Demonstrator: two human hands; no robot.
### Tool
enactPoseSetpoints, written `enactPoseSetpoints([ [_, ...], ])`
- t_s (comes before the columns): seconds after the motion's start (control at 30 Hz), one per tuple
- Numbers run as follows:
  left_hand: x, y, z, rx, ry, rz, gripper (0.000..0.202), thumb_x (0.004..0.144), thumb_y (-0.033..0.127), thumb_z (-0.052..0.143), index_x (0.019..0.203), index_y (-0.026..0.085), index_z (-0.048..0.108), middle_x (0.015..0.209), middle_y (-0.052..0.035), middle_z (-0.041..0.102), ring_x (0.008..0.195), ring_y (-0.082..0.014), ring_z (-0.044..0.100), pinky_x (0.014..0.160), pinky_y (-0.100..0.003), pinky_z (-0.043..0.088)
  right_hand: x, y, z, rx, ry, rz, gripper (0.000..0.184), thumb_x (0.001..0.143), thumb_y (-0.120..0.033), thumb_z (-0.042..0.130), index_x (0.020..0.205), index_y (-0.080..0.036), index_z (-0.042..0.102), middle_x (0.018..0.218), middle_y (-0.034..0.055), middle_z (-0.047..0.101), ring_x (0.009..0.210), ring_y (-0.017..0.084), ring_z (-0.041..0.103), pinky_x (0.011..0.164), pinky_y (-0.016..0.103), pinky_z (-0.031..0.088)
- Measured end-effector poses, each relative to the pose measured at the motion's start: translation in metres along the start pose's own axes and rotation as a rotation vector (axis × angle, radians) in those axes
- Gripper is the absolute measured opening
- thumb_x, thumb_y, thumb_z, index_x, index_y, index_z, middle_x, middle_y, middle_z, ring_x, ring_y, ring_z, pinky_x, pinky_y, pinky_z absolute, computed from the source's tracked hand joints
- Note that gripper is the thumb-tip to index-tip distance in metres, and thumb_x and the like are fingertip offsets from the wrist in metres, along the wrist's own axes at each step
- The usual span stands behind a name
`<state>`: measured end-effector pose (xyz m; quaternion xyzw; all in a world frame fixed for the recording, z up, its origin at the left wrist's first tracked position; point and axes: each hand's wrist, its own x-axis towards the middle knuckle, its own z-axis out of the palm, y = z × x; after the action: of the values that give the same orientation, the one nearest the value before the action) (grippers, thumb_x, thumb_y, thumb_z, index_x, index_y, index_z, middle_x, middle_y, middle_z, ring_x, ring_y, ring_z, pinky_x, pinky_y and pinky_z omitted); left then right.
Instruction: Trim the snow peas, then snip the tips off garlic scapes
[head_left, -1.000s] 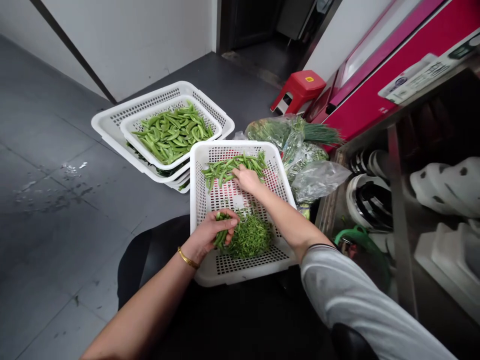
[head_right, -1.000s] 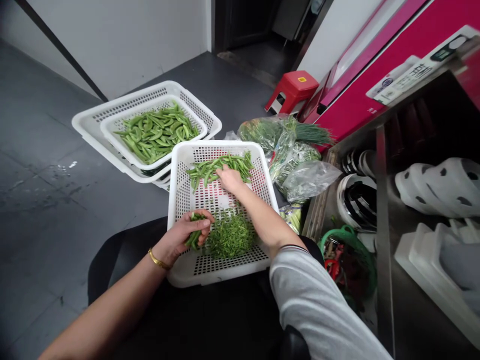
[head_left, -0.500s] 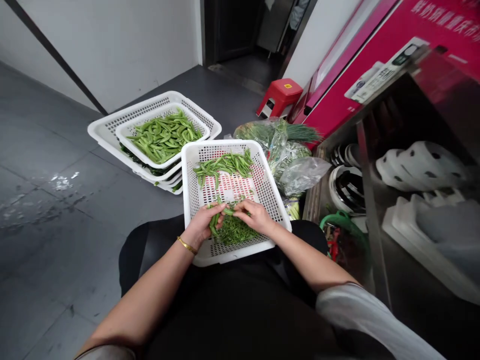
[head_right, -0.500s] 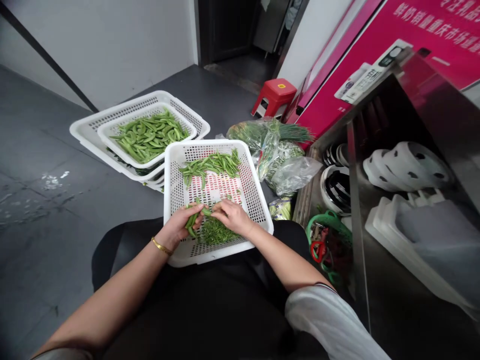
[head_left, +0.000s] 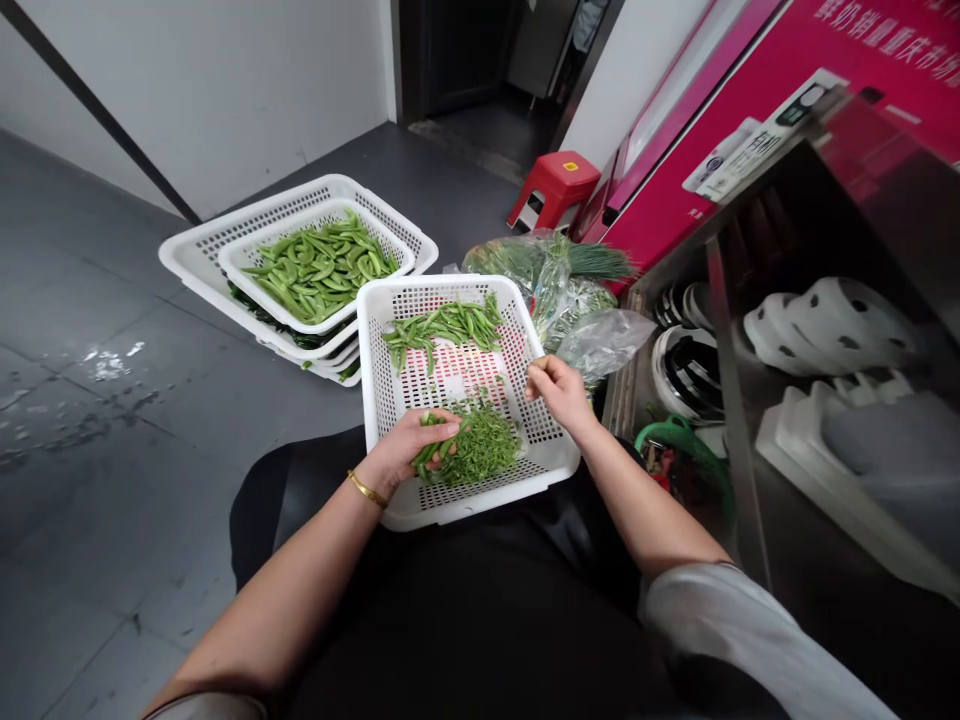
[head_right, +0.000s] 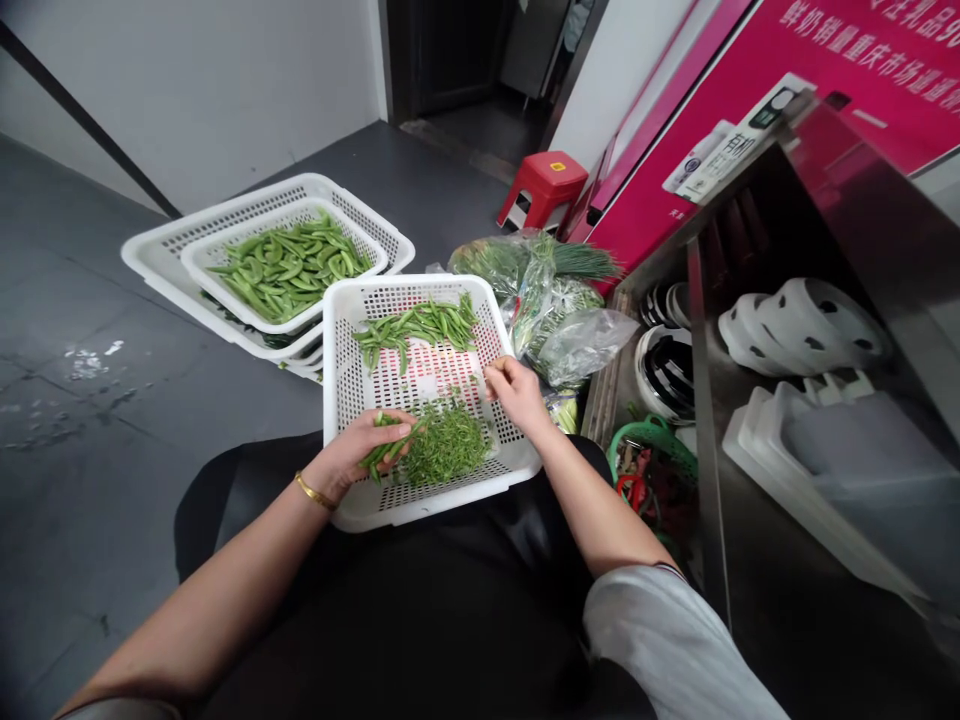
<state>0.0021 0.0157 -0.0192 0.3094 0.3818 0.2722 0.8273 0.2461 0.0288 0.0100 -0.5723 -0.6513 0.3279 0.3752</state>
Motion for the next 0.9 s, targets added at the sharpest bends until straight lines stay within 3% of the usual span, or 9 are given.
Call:
enactPoseSetpoints([
  [0.13,0.002,0.0,-0.003,0.062,-0.037,-0.007,0.032,0.062,0.039,0.078,0.081,0.014,0.067,0.051,-0.001,0.06,0.032,-0.0067,0.042,0.03,-0.018,0.027,-0.009,-0.017,0.011,-0.492,-0.353,-0.346,0.028,0.092,-0.04,0.045,0.104,-0.017,0.057,0.098,0.0112,0.06,0.087,0.021,0.057,0.073,0.033,0.046],
  [0.27,-0.003,0.003,0.004,0.466,-0.096,0.197,0.022,0.067,0.036,0.075,0.078,0.017,0.07,0.058,-0.0015,0.062,0.045,-0.0106,0.05,0.042,-0.021,0.038,-0.016,-0.031,0.026,-0.579,-0.672,-0.454,0.031,0.096,-0.032,0.037,0.078,-0.016,0.058,0.073,0.0059,0.057,0.068,0.016,0.053,0.064,0.029,0.041],
  [0.33,-0.01,0.006,0.013,0.712,-0.17,0.374,0.012,0.069,0.03,0.073,0.072,0.019,0.07,0.062,-0.0017,0.063,0.056,-0.0129,0.054,0.053,-0.023,0.042,-0.017,-0.032,0.028,-0.36,-0.791,-0.399,0.031,0.094,-0.034,0.041,0.071,-0.018,0.054,0.066,0.0015,0.053,0.062,0.013,0.05,0.061,0.027,0.04],
  [0.4,-0.018,0.008,0.021,0.824,-0.174,0.507,0.009,0.074,0.028,0.068,0.072,0.019,0.07,0.065,-0.0024,0.063,0.061,-0.0142,0.055,0.059,-0.024,0.042,-0.02,-0.028,0.031,0.008,-0.832,-0.209,0.035,0.093,-0.041,0.041,0.067,-0.019,0.049,0.058,-0.0029,0.047,0.054,0.011,0.048,0.056,0.025,0.041],
  [0.53,-0.029,0.015,0.02,0.673,0.087,0.607,0.012,0.078,0.027,0.065,0.082,0.018,0.072,0.075,-0.0064,0.068,0.063,-0.0155,0.057,0.061,-0.027,0.045,-0.023,-0.011,0.038,0.65,-0.752,0.247,0.04,0.089,-0.054,0.045,0.071,-0.018,0.048,0.047,-0.0099,0.034,0.041,0.009,0.044,0.045,0.024,0.045],
  [0.63,-0.029,0.023,0.004,0.28,0.326,0.589,0.011,0.075,0.028,0.068,0.079,0.017,0.069,0.067,-0.003,0.064,0.048,-0.0108,0.049,0.046,-0.023,0.04,-0.014,0.005,0.033,0.621,-0.77,0.352,0.039,0.082,-0.051,0.058,0.069,-0.015,0.054,0.045,-0.0091,0.041,0.04,0.008,0.047,0.043,0.022,0.046],
  [0.73,-0.024,0.028,-0.009,-0.04,0.399,0.514,0.012,0.073,0.029,0.069,0.076,0.018,0.066,0.055,0.0029,0.054,0.041,-0.0082,0.041,0.037,-0.02,0.031,0.005,0.014,0.019,0.544,-0.746,0.389,0.039,0.08,-0.049,0.061,0.065,-0.014,0.056,0.042,-0.008,0.044,0.04,0.009,0.05,0.042,0.021,0.045],
  [0.8,-0.02,0.027,-0.009,0.018,0.387,0.48,0.015,0.071,0.029,0.071,0.081,0.017,0.068,0.055,0.0033,0.053,0.042,-0.0081,0.042,0.038,-0.021,0.031,0.018,0.012,0.015,0.578,-0.777,0.377,0.038,0.08,-0.047,0.062,0.062,-0.014,0.055,0.043,-0.0071,0.046,0.041,0.01,0.053,0.043,0.022,0.046],
  [0.9,-0.013,0.02,-0.002,0.396,0.305,0.518,0.036,0.068,0.026,0.075,0.103,0.02,0.069,0.064,0.002,0.059,0.05,-0.0096,0.047,0.05,-0.023,0.039,0.033,0.002,0.022,0.653,-0.827,0.341,0.037,0.08,-0.043,0.063,0.06,-0.014,0.054,0.044,-0.0062,0.048,0.042,0.01,0.054,0.044,0.022,0.044],
])
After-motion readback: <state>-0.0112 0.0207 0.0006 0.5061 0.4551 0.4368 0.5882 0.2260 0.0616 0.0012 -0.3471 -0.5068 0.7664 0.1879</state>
